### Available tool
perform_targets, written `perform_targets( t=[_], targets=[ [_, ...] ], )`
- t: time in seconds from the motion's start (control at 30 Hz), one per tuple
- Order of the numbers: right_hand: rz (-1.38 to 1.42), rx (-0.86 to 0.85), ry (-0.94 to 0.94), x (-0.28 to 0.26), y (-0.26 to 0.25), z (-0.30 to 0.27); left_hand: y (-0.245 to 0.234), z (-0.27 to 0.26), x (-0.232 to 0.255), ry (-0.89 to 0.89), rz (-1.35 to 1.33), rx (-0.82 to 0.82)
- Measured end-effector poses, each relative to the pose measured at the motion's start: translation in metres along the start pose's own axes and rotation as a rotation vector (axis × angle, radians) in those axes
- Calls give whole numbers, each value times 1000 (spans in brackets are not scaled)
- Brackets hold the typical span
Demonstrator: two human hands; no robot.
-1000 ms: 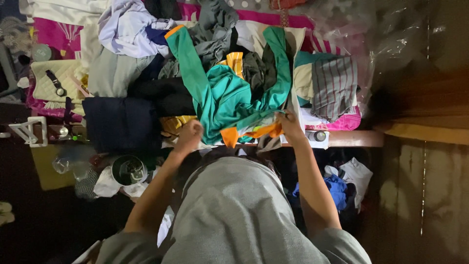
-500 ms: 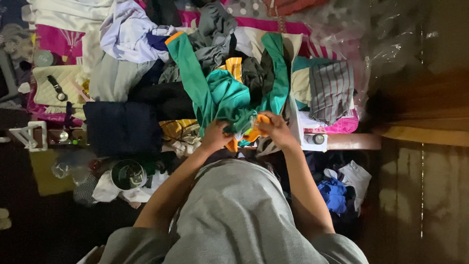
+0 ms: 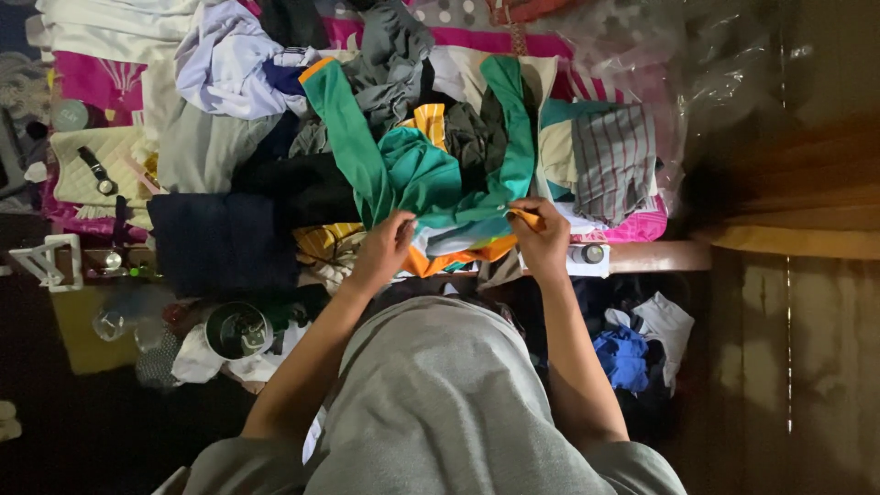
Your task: The person is folding various items of clothing from a large pile on a bed.
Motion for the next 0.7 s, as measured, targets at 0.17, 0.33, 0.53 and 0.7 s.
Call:
perform_targets(
  t=[0.17,0.33,0.53,0.7],
  targets=[
    [96,-149,-98,-25,14,-7,-45,-5,82,352,121,163],
    [50,-215,-214,-79,28,-23,-44,-6,56,-1,-93,105],
    [12,-328,-260,-107,58,-36,-26,-2,61,-268,-772,-45],
    [44,-415,-320,-127,70,-42,-19,-1,74,-186,-866,-54]
  ],
)
Point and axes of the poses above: each hand's wrist, its own z-axis towards the middle knuckle, its own y-axis out of the palm, x = y × z, the point moved 10 cm from there along z, towards the middle knuckle, and after that the axes turned 7 degrees about -z, right-handed, at the moved point
